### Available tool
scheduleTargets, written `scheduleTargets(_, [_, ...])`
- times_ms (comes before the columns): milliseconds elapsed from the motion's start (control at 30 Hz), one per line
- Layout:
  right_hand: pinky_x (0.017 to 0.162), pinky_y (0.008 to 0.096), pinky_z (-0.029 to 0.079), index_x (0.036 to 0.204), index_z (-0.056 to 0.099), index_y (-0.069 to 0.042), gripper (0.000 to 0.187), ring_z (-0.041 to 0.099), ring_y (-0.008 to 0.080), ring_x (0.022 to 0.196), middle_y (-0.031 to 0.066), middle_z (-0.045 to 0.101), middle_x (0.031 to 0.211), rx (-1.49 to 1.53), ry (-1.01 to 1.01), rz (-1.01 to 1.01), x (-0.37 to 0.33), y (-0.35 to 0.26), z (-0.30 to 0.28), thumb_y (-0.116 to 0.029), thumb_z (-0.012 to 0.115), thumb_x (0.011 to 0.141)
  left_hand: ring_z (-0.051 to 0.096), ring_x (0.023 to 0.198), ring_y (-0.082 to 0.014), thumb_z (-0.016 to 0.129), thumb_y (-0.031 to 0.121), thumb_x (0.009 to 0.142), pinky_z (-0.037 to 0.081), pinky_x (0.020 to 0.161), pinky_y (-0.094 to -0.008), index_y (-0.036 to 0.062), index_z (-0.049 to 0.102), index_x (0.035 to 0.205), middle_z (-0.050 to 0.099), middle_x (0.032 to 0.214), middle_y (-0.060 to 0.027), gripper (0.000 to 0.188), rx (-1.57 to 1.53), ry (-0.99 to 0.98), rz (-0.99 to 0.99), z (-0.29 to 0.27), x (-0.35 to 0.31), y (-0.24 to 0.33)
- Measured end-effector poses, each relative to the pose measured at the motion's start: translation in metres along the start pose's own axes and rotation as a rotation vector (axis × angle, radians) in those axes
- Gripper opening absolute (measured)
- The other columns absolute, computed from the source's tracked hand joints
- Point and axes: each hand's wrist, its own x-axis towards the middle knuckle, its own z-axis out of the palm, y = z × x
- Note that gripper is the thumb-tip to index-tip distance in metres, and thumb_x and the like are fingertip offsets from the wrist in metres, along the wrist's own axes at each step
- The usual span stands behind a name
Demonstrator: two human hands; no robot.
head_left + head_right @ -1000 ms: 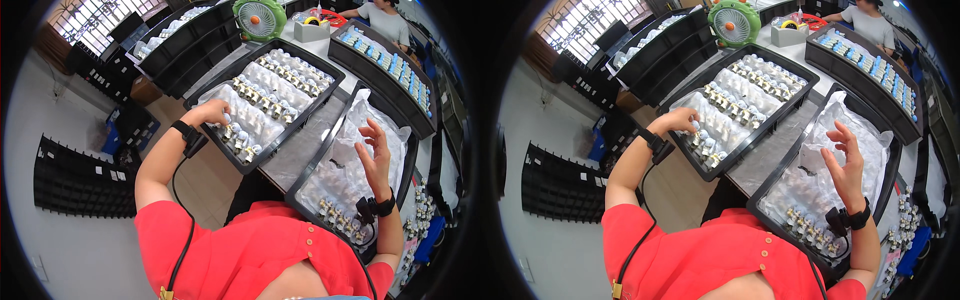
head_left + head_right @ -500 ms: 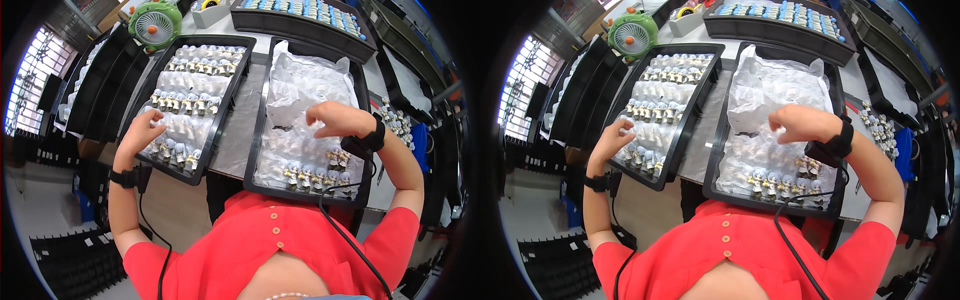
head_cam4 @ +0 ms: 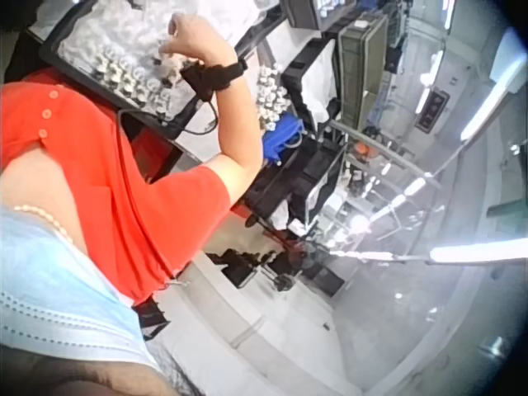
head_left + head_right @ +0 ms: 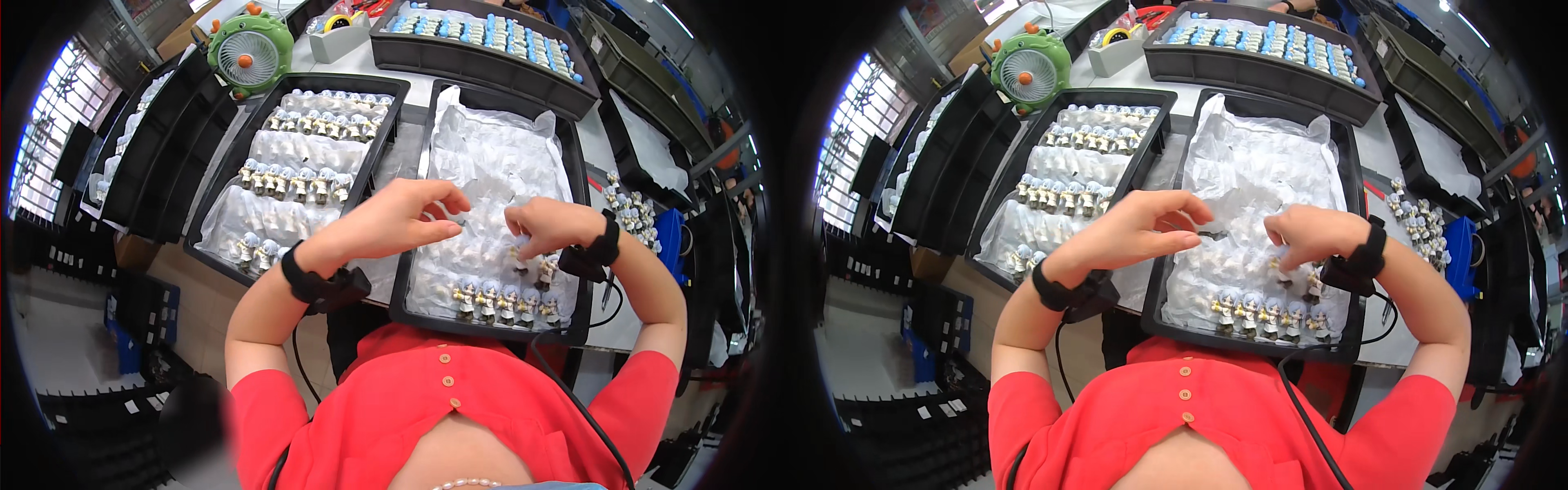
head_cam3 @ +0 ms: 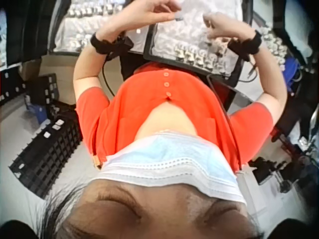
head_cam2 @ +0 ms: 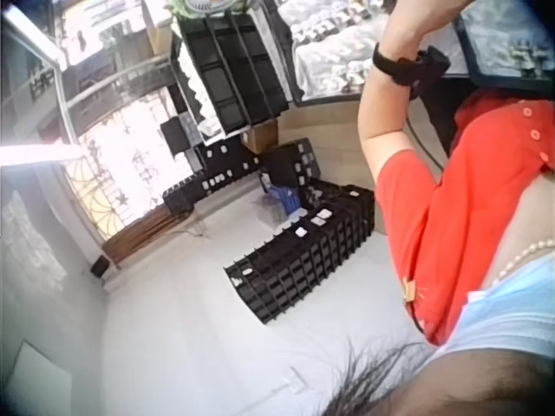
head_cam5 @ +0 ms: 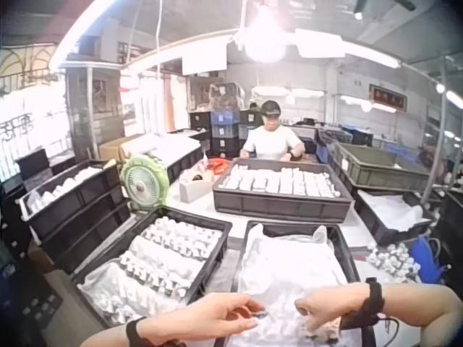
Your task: The person assembles small figurines by hand, picking up individual units from a tray and attaching small components to them. The person handles the figurines one at a time, rotating them to inspect the assembly before placing them back into the tray.
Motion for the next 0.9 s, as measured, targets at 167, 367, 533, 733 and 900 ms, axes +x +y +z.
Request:
scheduleTargets(167, [0.064, 0.0275, 0.047, 0.090, 0.051, -0.003, 0.033, 0.057, 0.0133, 0.070, 0.0047, 0.056, 0.078, 0.489, 0.336, -0.214, -0.006, -0.033, -0.040, -0.020, 0.074, 0.075, 0.056, 0.105, -0.0165, 0.060, 0.008, 0.087, 0.047, 0.085, -0.0283, 0.0075, 0.035, 0.136, 0.046, 0.126, -0.0128, 0.055, -0.193, 0.033, -0.084, 0.011, 0.015, -0.015])
scheduleTargets(367, [0.075, 0.0249, 0.049, 0.104, 0.055, -0.002, 0.031, 0.058, 0.0094, 0.078, 0.0029, 0.060, 0.096, 0.842, 0.562, -0.433, 0.028, -0.024, -0.025, -0.012, 0.072, 0.080, 0.060, 0.104, -0.0217, 0.062, 0.010, 0.087, 0.049, 0.090, -0.0334, 0.0063, 0.026, 0.141, 0.047, 0.124, -0.0130, 0.065, -0.712, 0.085, -0.061, 0.011, 0.024, -0.012])
scheduleTargets(533, [0.085, 0.0281, 0.046, 0.121, 0.052, -0.005, 0.052, 0.053, 0.0132, 0.102, 0.0047, 0.054, 0.114, 0.966, 0.624, -0.497, 0.050, -0.016, -0.010, -0.014, 0.075, 0.075, 0.061, 0.101, -0.0215, 0.060, 0.007, 0.088, 0.051, 0.087, -0.0323, 0.0072, 0.028, 0.140, 0.049, 0.119, -0.0100, 0.062, -0.707, 0.260, -0.011, 0.010, 0.028, -0.027])
scheduleTargets(733, [0.087, 0.0335, 0.044, 0.129, 0.045, -0.011, 0.076, 0.051, 0.0205, 0.106, 0.0069, 0.050, 0.120, 0.547, 0.813, -0.528, 0.060, -0.028, 0.004, -0.018, 0.082, 0.063, 0.060, 0.103, -0.0207, 0.060, 0.007, 0.088, 0.052, 0.084, -0.0324, 0.0071, 0.029, 0.138, 0.049, 0.119, -0.0093, 0.059, -0.800, 0.318, -0.088, 0.012, 0.028, -0.034])
scheduleTargets(900, [0.086, 0.0334, 0.044, 0.129, 0.046, -0.011, 0.074, 0.052, 0.0207, 0.103, 0.0070, 0.051, 0.118, 0.551, 0.873, -0.525, 0.064, -0.024, 0.009, -0.015, 0.081, 0.064, 0.058, 0.109, -0.0245, 0.051, 0.020, 0.095, 0.051, 0.087, -0.0371, 0.0069, 0.030, 0.139, 0.049, 0.125, -0.0102, 0.051, -0.985, 0.257, -0.063, 0.011, 0.026, -0.039])
